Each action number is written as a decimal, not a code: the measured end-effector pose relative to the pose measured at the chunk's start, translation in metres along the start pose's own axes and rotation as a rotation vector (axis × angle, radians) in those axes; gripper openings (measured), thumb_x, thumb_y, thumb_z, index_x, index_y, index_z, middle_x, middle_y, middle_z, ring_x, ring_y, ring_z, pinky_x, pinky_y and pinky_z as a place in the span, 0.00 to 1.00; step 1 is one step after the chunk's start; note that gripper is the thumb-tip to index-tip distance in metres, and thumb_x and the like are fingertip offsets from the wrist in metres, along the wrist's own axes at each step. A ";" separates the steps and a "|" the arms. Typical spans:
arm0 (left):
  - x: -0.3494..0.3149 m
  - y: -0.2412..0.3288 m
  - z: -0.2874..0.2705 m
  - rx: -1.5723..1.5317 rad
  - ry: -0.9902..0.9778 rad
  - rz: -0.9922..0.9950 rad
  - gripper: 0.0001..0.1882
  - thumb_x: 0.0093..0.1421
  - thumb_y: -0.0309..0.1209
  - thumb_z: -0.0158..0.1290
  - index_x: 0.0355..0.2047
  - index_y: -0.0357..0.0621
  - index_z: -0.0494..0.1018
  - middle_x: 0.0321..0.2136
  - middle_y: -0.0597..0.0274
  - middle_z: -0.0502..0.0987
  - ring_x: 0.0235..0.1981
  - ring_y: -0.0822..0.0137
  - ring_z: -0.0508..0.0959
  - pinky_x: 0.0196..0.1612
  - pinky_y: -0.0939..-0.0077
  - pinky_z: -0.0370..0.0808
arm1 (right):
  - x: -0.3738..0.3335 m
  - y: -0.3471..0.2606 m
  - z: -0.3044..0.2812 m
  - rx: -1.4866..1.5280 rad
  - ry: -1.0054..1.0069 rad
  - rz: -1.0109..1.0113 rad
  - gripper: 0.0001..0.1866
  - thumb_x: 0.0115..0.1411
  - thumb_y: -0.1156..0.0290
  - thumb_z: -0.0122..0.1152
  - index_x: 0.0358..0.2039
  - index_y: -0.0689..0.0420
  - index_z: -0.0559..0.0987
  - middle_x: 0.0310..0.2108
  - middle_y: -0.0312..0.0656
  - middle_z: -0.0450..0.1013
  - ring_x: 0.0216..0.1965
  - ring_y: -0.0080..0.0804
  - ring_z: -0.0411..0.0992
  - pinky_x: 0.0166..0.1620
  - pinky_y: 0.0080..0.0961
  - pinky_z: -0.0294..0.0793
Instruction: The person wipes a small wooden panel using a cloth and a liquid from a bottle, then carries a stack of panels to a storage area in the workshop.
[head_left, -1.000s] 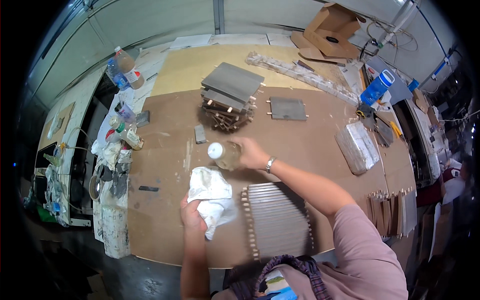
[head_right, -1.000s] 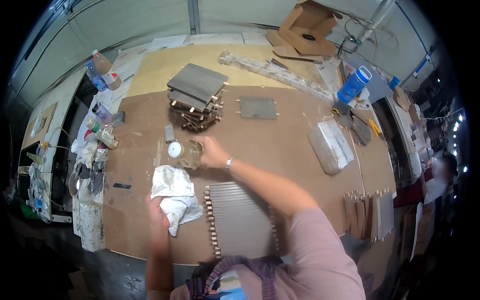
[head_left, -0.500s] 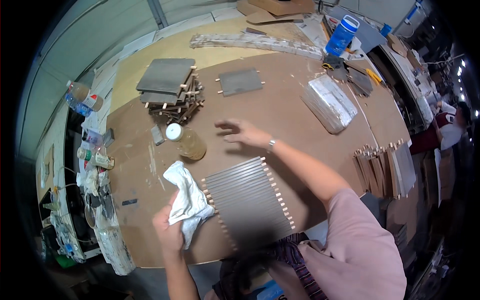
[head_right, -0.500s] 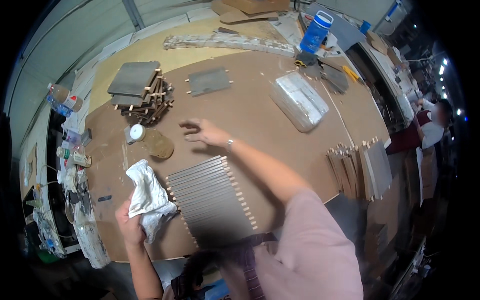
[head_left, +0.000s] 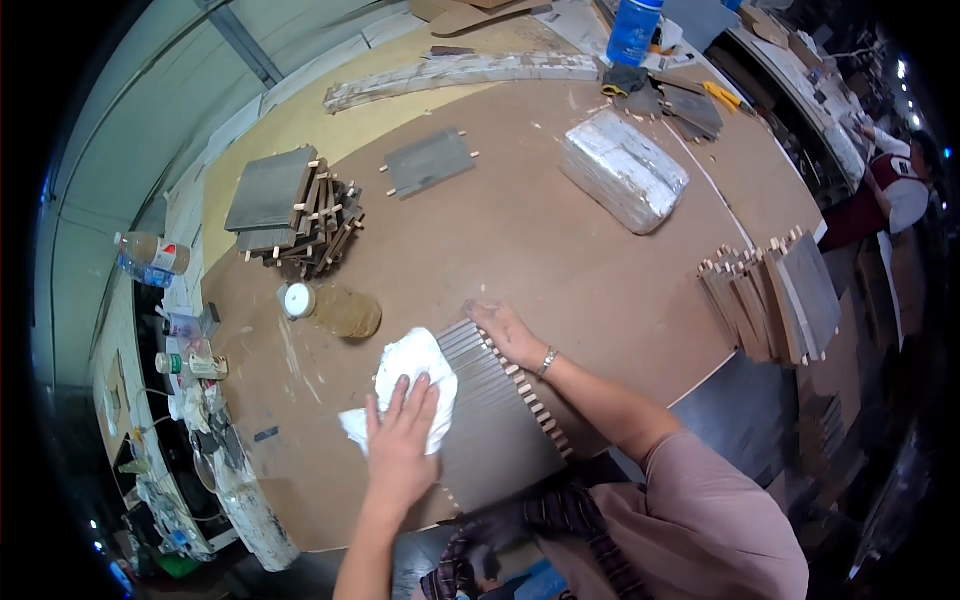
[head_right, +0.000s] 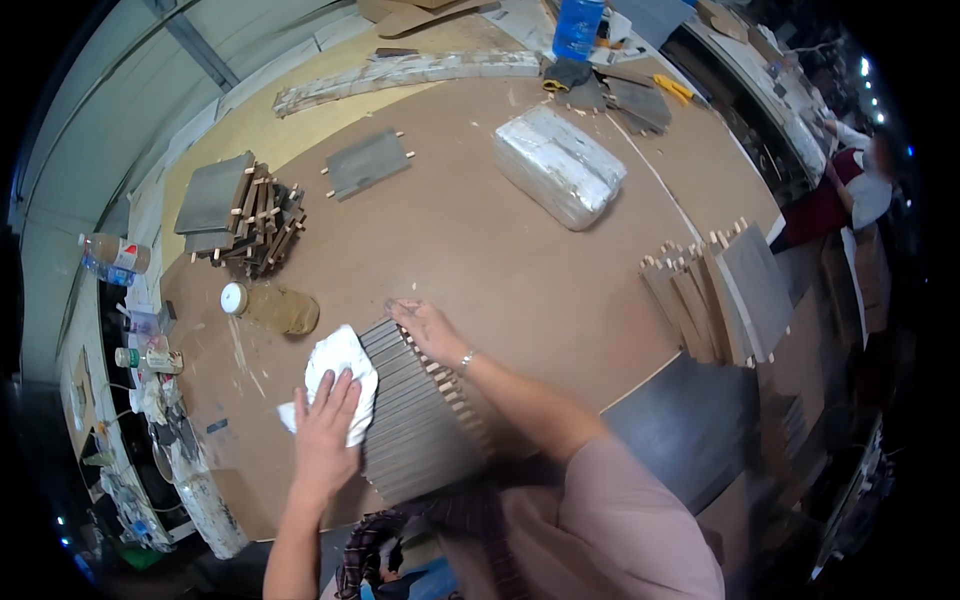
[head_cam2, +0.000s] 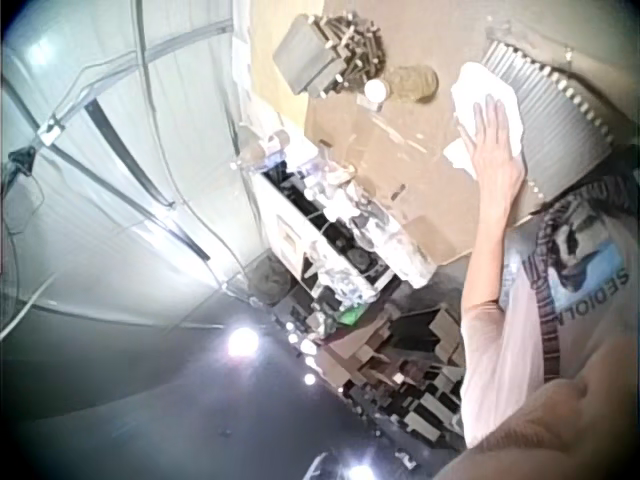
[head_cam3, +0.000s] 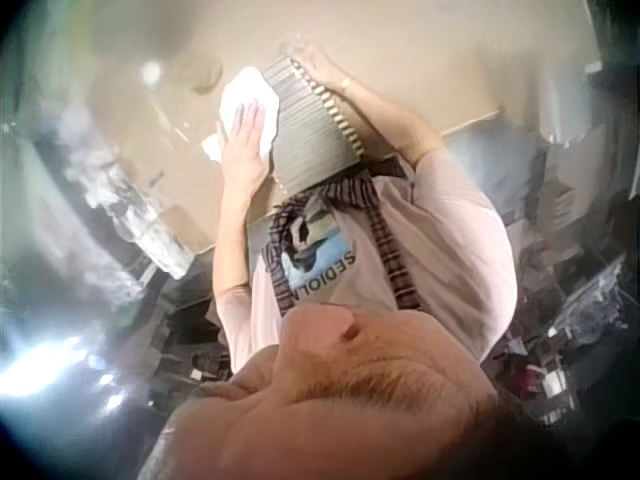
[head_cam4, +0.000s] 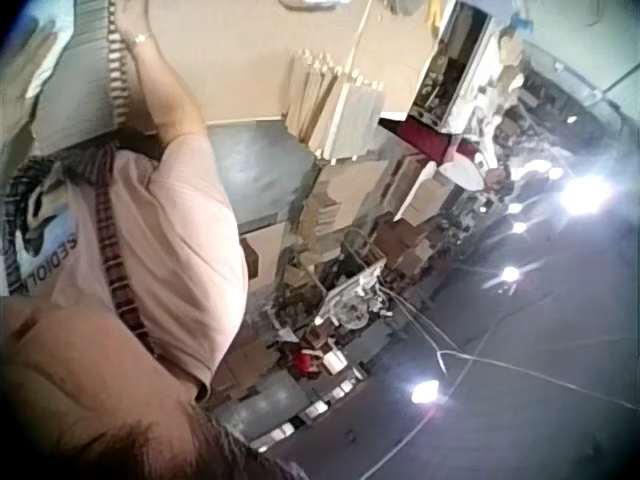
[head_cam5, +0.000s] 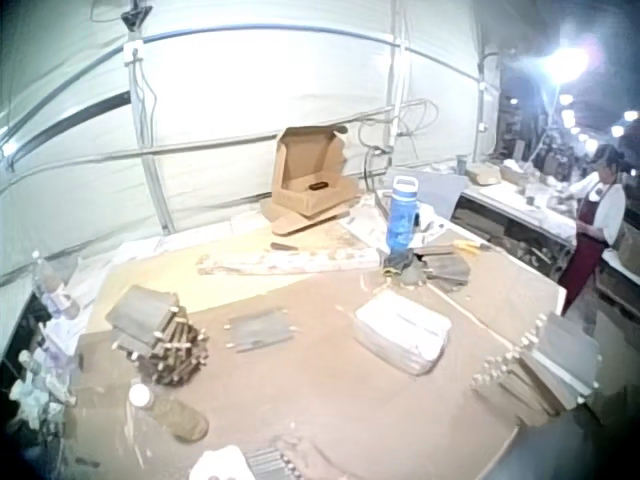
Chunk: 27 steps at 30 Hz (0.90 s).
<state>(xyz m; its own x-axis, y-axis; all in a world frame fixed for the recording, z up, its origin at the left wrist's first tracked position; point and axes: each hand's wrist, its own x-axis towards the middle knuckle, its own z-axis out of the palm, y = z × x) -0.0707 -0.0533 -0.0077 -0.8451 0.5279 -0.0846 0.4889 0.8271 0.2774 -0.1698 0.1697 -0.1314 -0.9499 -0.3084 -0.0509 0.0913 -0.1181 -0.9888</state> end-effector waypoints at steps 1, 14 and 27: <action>0.010 0.016 0.001 -0.017 0.002 -0.013 0.39 0.45 0.18 0.50 0.62 0.43 0.63 0.66 0.56 0.59 0.67 0.52 0.58 0.65 0.40 0.49 | 0.002 0.004 0.001 -0.032 0.015 -0.003 0.23 0.69 0.56 0.48 0.39 0.68 0.77 0.36 0.45 0.77 0.38 0.26 0.72 0.46 0.23 0.71; -0.002 -0.011 -0.009 -0.084 0.181 -0.181 0.30 0.57 0.23 0.48 0.62 0.41 0.62 0.62 0.53 0.65 0.65 0.51 0.61 0.66 0.42 0.48 | -0.021 0.020 0.014 -0.004 0.103 0.001 0.22 0.71 0.61 0.44 0.54 0.67 0.70 0.54 0.53 0.69 0.57 0.36 0.67 0.61 0.28 0.63; 0.027 -0.027 0.003 0.001 0.303 -0.322 0.29 0.57 0.22 0.46 0.62 0.39 0.63 0.63 0.51 0.63 0.65 0.46 0.60 0.66 0.38 0.46 | -0.023 -0.008 0.016 -0.038 0.109 -0.004 0.19 0.71 0.63 0.43 0.49 0.67 0.71 0.42 0.48 0.73 0.46 0.30 0.70 0.52 0.24 0.68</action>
<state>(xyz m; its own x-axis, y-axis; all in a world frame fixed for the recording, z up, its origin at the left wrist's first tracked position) -0.1057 -0.0610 -0.0204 -0.9796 0.1627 0.1178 0.1901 0.9405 0.2816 -0.1442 0.1623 -0.1204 -0.9773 -0.2033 -0.0599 0.0781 -0.0828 -0.9935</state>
